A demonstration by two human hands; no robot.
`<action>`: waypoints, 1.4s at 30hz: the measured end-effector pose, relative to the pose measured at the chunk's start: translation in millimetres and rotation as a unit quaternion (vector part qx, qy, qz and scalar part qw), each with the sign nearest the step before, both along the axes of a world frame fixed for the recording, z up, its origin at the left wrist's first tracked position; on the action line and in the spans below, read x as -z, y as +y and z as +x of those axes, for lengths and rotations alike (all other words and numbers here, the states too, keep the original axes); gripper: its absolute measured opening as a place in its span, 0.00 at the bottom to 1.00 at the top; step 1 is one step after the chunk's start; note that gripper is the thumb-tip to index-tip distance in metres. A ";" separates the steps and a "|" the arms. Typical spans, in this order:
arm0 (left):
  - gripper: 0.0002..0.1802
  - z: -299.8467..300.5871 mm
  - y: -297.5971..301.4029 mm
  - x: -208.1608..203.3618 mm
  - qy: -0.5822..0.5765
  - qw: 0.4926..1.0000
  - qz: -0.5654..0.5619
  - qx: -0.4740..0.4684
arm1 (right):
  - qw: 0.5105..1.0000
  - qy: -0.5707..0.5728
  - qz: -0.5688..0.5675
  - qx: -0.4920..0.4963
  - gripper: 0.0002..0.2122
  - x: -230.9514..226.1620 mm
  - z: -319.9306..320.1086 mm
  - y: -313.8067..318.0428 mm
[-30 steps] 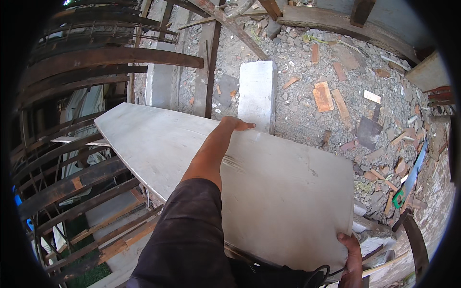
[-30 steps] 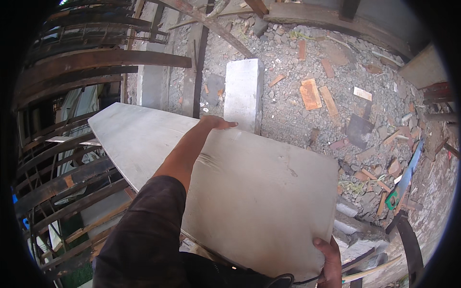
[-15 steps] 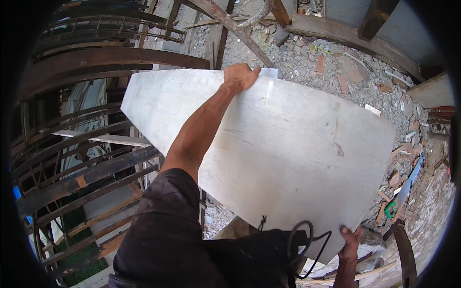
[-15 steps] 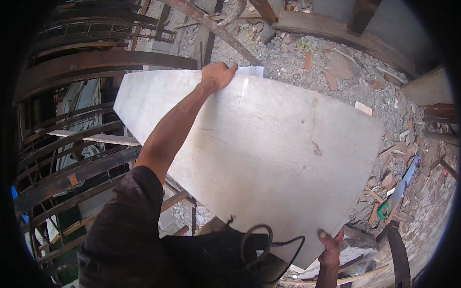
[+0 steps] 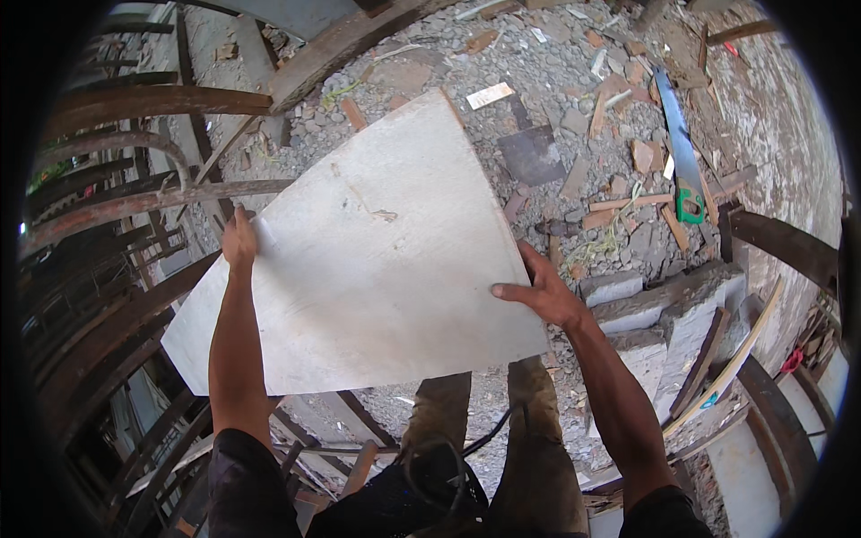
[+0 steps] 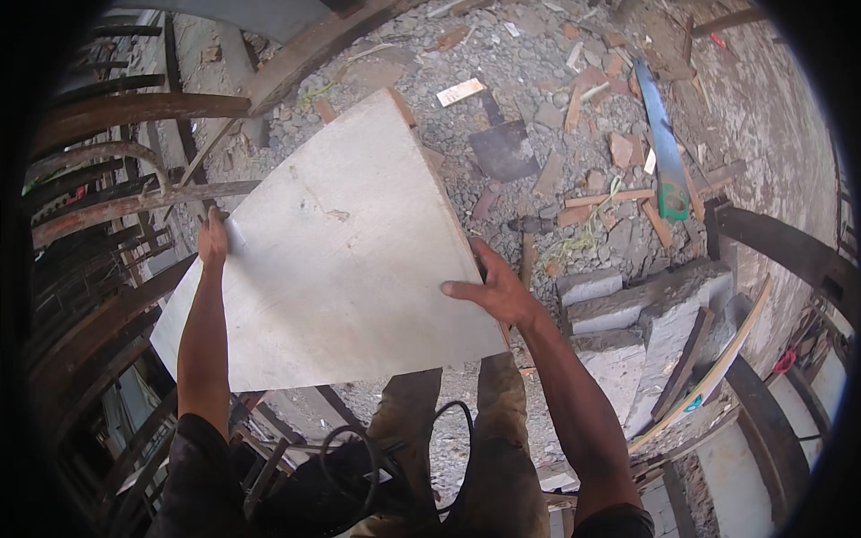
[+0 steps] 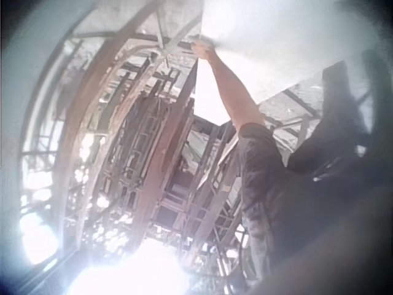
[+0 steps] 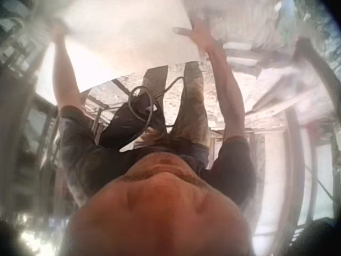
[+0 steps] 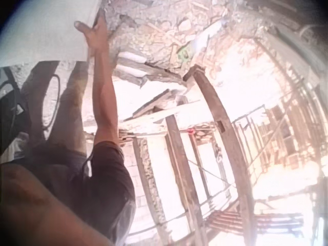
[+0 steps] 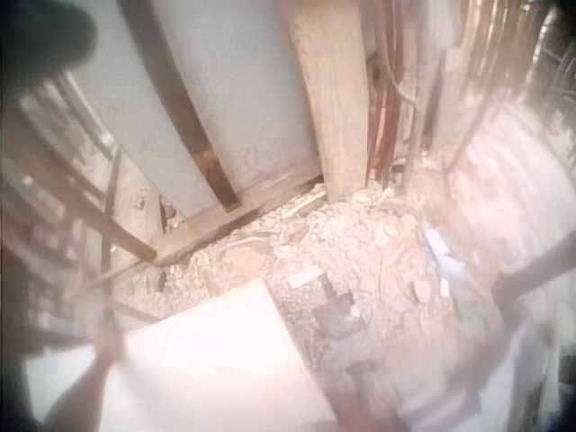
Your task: The person uses a hammer to drive nails into a wooden board, aligning it against a larger wooden frame, then picks up and positions a large concrete or stone piece.
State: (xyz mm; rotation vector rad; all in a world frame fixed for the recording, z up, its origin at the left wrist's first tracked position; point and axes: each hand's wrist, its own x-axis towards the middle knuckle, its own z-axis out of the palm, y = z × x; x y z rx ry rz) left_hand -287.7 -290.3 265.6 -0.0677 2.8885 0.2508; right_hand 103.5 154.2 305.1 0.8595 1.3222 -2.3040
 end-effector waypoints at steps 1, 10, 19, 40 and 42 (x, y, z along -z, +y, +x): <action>0.46 1.3 28.5 10.0 -0.006 1.000 -0.003 0.016 | 1.000 0.023 0.015 -0.010 0.36 28.4 8.4 0.7; 0.53 42.7 352.7 153.0 -0.276 0.922 0.136 0.236 | 0.998 0.052 -0.025 0.039 0.42 234.0 28.1 -4.4; 0.63 59.8 353.1 269.9 -0.192 0.952 -0.027 0.237 | 0.992 -0.018 -0.115 0.051 0.37 332.0 30.3 -13.8; 0.45 132.8 376.7 266.7 -0.031 0.965 -0.086 0.245 | 0.991 -0.009 -0.129 0.037 0.40 399.1 30.4 -11.3; 0.46 129.5 372.2 274.5 -0.039 0.966 -0.086 0.239 | 0.996 0.000 -0.075 0.039 0.40 399.6 29.3 -13.1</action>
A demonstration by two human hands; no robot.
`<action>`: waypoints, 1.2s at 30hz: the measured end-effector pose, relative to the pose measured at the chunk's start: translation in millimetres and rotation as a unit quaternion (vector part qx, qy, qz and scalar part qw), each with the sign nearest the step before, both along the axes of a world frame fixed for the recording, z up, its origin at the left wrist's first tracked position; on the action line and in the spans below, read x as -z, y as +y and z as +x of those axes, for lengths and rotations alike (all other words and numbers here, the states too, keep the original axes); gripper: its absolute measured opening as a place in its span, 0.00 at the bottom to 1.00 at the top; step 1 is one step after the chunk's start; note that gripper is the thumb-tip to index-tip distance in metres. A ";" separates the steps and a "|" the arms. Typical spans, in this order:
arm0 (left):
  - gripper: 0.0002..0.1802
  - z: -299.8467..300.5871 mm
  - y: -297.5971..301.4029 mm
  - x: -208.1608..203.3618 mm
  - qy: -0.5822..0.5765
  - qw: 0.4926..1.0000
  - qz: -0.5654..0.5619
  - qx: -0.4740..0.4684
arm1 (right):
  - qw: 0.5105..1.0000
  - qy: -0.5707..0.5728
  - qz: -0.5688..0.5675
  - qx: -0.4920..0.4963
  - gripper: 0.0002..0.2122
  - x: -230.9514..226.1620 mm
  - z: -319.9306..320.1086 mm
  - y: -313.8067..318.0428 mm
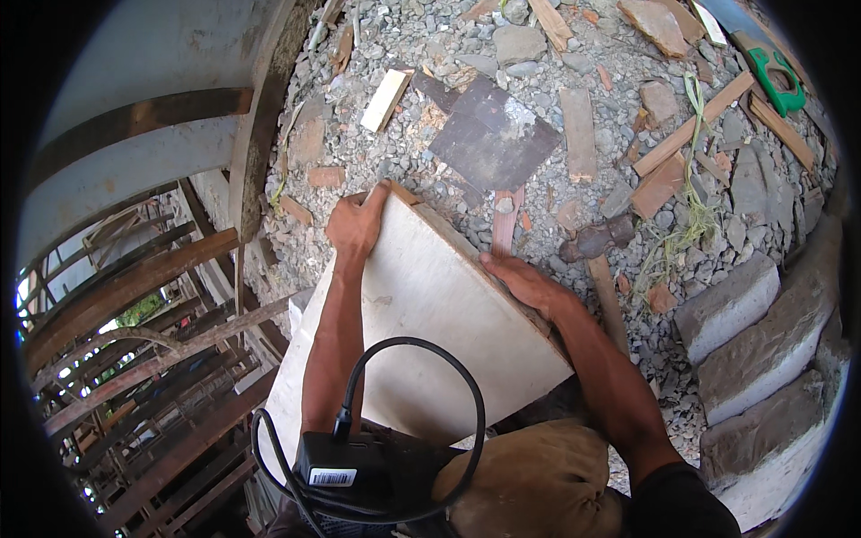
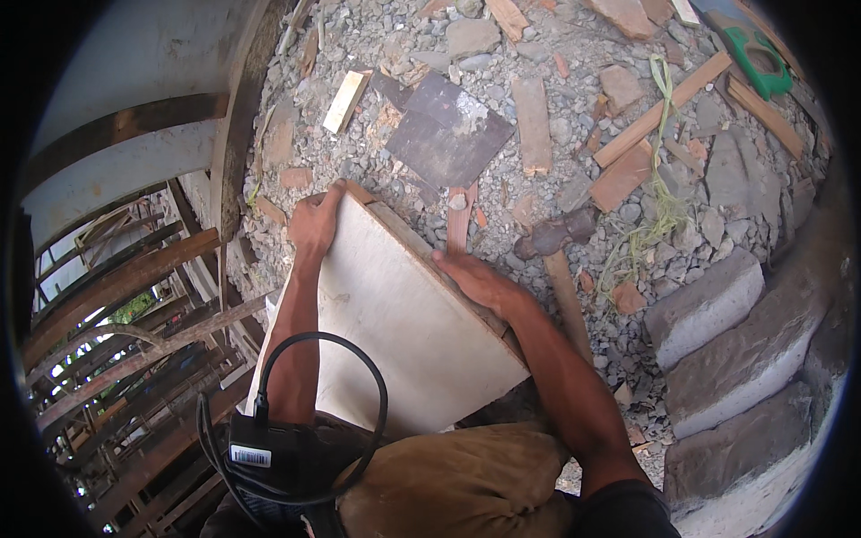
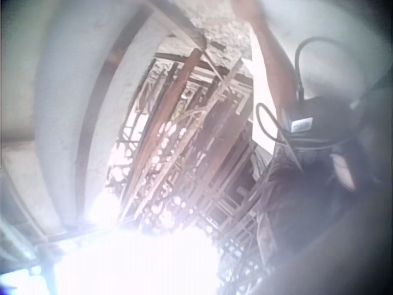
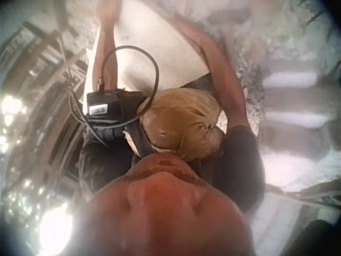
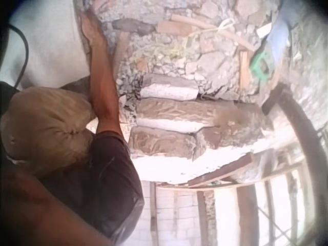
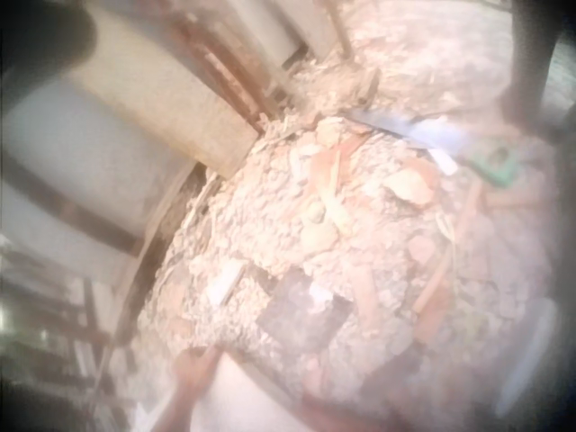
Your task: The person uses a hammer to drive nails into a wooden board, aligning it against a larger wooden frame, then picks up and positions a large concrete or stone piece.
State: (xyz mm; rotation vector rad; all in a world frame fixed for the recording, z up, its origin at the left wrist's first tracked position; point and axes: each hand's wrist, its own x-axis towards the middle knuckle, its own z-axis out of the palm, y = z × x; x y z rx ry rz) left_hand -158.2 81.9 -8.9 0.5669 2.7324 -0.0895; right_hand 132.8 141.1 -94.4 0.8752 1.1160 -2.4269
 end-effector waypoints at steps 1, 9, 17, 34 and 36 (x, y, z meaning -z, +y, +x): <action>0.46 0.4 -0.5 0.4 0.004 1.000 0.007 0.001 | 1.000 0.006 0.003 -0.010 0.38 -7.7 -2.6 5.5; 0.40 16.8 12.5 0.8 0.068 0.984 0.089 0.136 | 0.994 0.072 0.077 0.005 0.33 0.6 -0.7 0.6; 0.44 129.6 82.7 -44.4 -0.248 0.840 -0.179 0.448 | 0.964 0.165 0.207 0.004 0.24 -0.2 -14.9 -7.8; 0.44 144.8 62.6 -83.6 -0.218 0.839 -0.202 0.455 | 0.846 0.071 0.446 0.285 0.15 -325.2 221.0 1.5; 0.42 146.8 57.0 -78.6 -0.216 0.838 -0.163 0.474 | 0.767 0.042 0.569 0.294 0.18 -363.6 287.3 -4.9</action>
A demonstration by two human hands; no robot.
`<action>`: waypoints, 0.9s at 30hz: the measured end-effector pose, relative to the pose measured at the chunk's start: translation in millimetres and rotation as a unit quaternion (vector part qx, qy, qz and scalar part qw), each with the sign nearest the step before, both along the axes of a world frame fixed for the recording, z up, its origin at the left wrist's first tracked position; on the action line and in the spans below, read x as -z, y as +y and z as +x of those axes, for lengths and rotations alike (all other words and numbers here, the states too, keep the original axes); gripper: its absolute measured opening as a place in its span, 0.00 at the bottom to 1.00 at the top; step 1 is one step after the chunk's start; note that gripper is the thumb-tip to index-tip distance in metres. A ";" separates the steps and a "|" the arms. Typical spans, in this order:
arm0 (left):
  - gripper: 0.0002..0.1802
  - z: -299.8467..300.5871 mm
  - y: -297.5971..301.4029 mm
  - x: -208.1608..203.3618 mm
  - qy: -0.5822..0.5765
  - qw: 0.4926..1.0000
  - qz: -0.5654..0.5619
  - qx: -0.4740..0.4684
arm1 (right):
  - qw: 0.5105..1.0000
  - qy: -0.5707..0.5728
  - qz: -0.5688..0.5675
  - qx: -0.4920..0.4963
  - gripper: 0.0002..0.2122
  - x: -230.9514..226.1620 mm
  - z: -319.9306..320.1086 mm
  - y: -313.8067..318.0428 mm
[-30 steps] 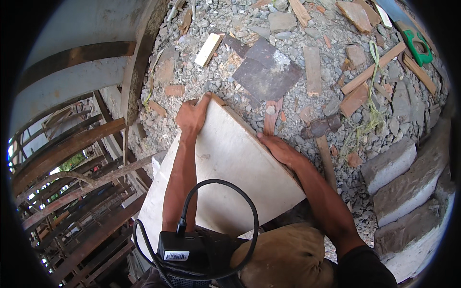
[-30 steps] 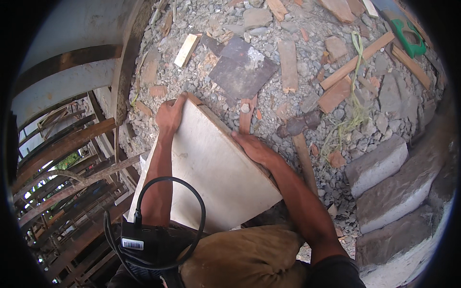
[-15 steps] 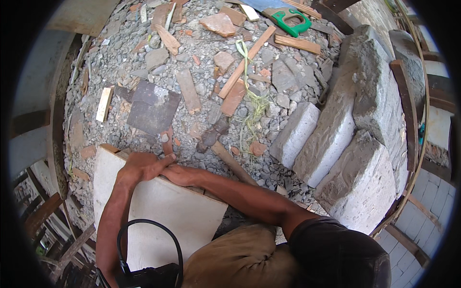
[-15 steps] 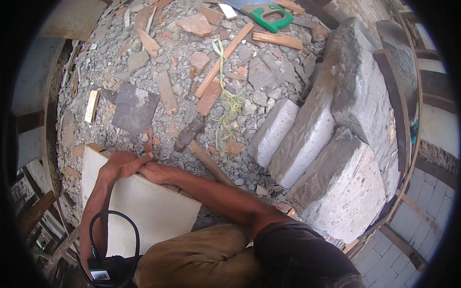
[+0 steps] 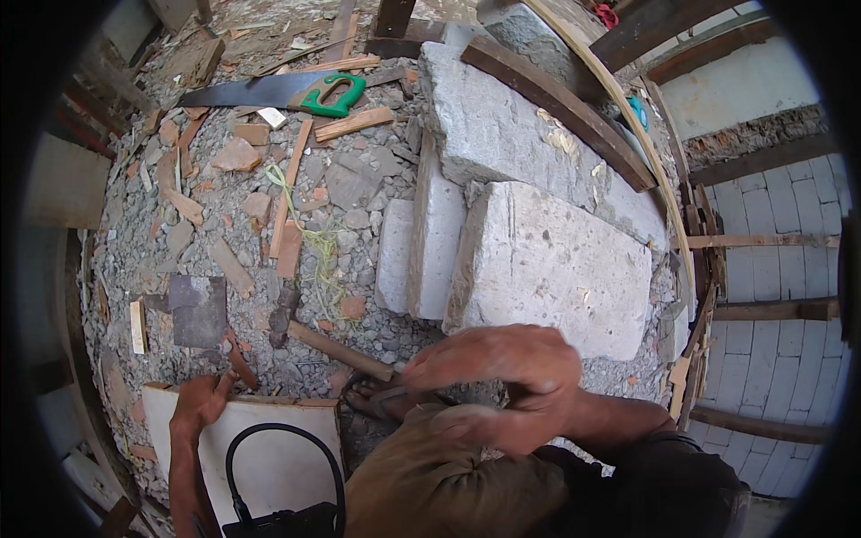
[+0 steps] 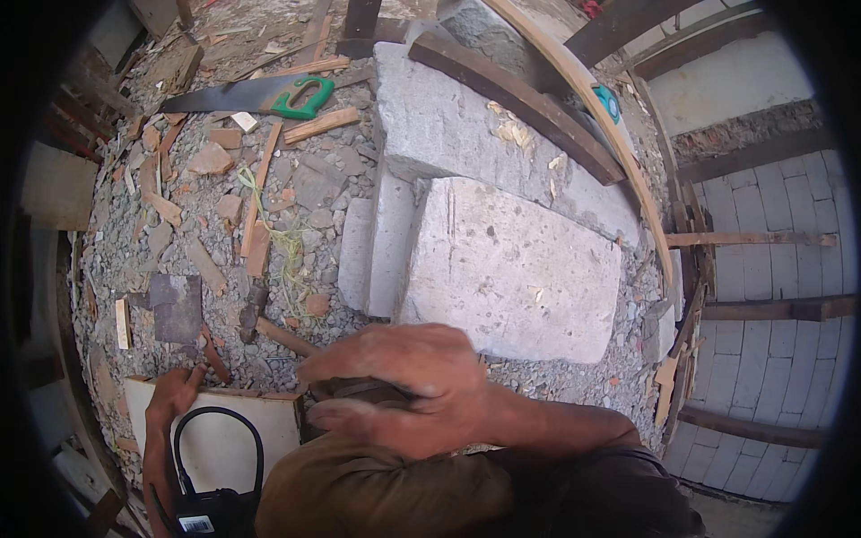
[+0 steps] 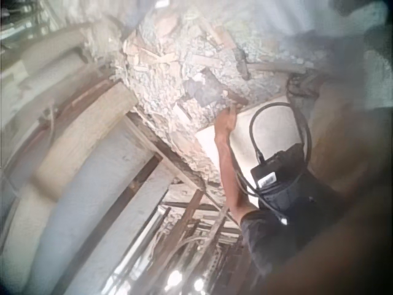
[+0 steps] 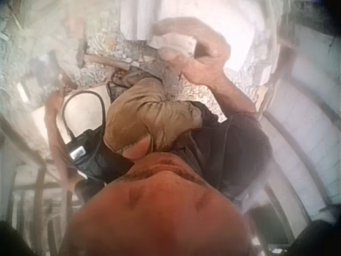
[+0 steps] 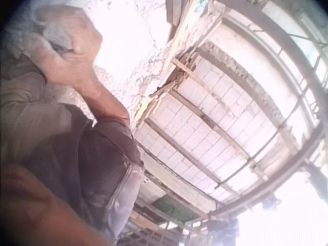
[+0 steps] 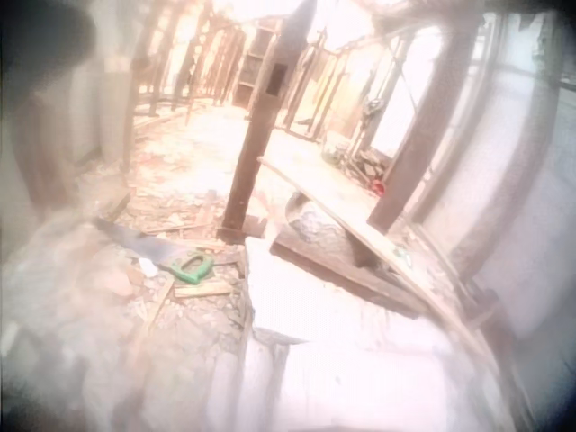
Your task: The person uses a hammer to drive nails into a wooden board, aligning it against a larger wooden frame, then picks up and positions a large concrete or stone piece.
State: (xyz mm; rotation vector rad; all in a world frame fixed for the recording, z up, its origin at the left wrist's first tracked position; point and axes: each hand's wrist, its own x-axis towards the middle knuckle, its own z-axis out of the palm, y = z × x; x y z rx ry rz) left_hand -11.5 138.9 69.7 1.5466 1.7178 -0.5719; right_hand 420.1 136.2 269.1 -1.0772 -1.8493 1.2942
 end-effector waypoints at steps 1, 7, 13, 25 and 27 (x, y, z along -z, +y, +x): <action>0.41 -2.1 -3.2 -6.7 0.006 1.000 0.012 0.019 | 0.986 -0.053 0.100 0.125 0.19 -9.4 34.2 -7.5; 0.43 0.6 -19.6 10.8 0.013 0.996 0.082 0.028 | 0.772 -0.239 -0.092 0.582 0.36 34.1 274.9 -91.7; 0.45 -16.8 -7.8 -18.1 0.034 0.996 0.064 0.053 | 0.771 0.315 -0.281 0.476 0.34 92.2 262.8 -126.1; 0.46 -35.1 -19.9 6.6 0.014 0.995 0.073 0.067 | 0.735 0.237 -0.355 0.526 0.40 69.4 151.1 -158.6; 0.47 -37.4 -21.1 3.4 0.000 0.994 0.091 0.053 | 0.707 0.360 -0.395 0.463 0.40 76.2 126.9 -168.0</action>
